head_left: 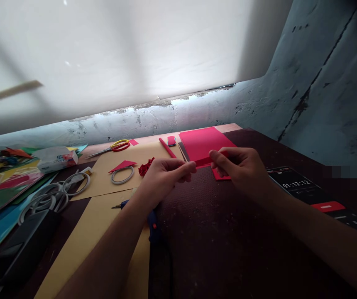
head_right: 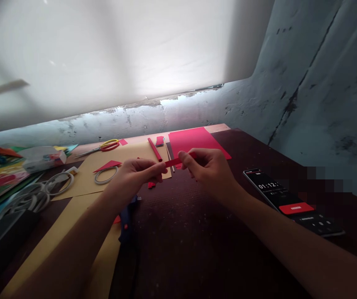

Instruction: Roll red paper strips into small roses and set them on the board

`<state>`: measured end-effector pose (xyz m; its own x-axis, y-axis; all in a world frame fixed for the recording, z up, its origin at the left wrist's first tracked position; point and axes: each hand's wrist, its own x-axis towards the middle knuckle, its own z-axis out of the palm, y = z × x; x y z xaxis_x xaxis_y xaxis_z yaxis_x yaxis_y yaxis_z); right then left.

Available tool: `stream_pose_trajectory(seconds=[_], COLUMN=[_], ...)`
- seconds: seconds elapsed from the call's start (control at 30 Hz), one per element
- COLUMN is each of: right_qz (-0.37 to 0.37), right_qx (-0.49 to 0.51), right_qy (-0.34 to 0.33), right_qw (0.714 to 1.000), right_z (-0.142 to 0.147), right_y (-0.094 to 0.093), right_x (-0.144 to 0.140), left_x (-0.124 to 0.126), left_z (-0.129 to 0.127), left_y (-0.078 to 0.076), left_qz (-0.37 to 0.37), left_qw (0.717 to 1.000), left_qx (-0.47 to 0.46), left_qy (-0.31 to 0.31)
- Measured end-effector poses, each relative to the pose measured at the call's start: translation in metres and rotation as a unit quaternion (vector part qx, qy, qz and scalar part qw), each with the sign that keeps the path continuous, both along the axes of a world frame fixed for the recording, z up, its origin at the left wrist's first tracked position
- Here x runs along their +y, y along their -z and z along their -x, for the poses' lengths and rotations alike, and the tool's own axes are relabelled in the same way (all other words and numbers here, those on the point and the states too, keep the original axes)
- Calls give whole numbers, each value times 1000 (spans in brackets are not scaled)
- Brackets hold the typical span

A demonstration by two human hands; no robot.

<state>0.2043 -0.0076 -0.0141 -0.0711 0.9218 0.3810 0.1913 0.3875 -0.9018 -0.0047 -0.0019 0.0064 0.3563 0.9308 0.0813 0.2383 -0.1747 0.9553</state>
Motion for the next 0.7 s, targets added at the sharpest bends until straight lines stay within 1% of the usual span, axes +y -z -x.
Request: stream_pose_trajectory(seconds=[0.1,0.2,0.27,0.33,0.43,0.6,0.67,0.7], right_qz=[4,7,11,16,21,42,45,47], right_qx=[44,76,91,100,110,160,160,153], right_qy=[17,17,30,45,51,29,27,29], right_qw=[999,997,995,994,992,986,986,987], right_z=[1,2,2,2,2,2,1,1], right_y=[0,2,4,6,8,10,10,9], right_x=[-1,2,4,7,9,11,13,13], left_x=[3,5,6,6,7,8,10,11], left_z=[1,1,2,3,5,5,4,5], left_y=[3,6,7,7,6,6,8,8], left_qz=[11,33,55,64,53,68,74,79], left_qw=[999,998,996,996,998,996,996,996], left_qx=[-36,-52,-53,-42,-22,-53,-57,-49], left_qy=[-4,20,38,44,32,20,13,-1])
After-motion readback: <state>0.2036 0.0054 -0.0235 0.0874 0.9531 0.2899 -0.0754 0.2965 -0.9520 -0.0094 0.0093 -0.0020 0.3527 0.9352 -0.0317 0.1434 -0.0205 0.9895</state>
